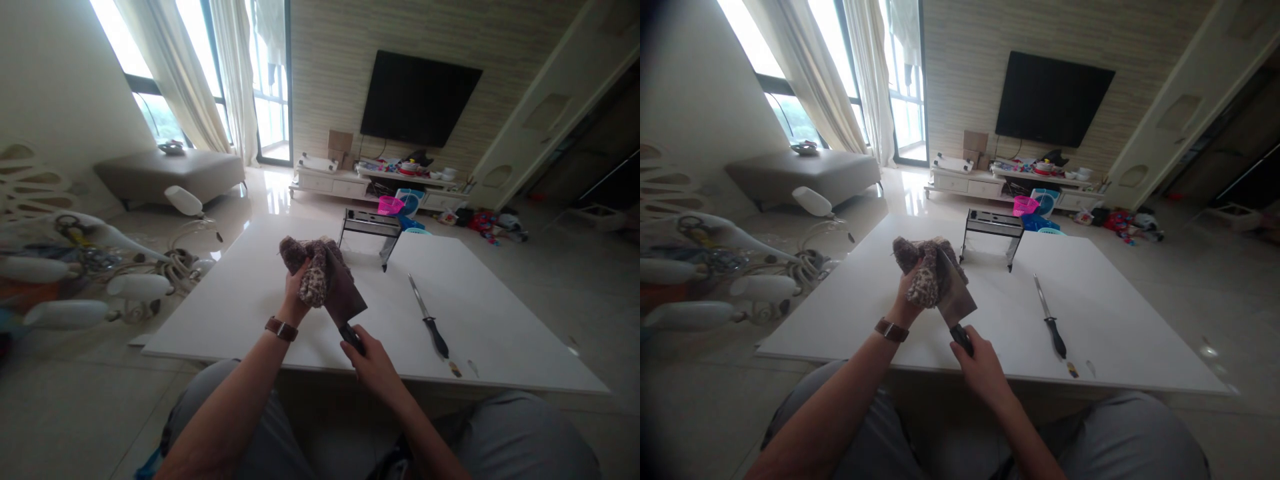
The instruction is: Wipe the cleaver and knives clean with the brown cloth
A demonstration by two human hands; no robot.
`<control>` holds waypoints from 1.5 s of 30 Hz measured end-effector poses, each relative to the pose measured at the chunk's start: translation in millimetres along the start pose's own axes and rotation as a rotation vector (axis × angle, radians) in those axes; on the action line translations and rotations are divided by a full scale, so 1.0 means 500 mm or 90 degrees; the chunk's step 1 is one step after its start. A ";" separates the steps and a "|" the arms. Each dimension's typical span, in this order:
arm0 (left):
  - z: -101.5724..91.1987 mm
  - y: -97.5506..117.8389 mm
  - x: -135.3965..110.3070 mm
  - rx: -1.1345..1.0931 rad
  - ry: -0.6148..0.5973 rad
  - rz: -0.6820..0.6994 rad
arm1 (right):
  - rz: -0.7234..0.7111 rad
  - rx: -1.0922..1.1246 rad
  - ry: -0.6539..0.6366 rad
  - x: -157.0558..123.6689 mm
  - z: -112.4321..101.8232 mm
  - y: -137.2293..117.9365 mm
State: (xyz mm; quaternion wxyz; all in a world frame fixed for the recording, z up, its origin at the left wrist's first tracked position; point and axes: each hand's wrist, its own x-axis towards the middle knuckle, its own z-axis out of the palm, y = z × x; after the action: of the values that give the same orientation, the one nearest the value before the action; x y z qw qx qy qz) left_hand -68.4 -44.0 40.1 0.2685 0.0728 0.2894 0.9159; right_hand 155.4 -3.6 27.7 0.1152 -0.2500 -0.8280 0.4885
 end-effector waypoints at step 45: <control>0.018 0.020 -0.010 -0.035 -0.085 -0.057 | 0.006 0.083 0.086 -0.003 0.000 -0.003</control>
State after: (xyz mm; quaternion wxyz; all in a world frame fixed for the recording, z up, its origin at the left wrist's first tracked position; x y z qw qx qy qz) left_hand -66.3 -49.0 53.4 0.3300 0.1135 0.2482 0.9037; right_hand 156.1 -5.3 29.2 0.1846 -0.2785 -0.7837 0.5236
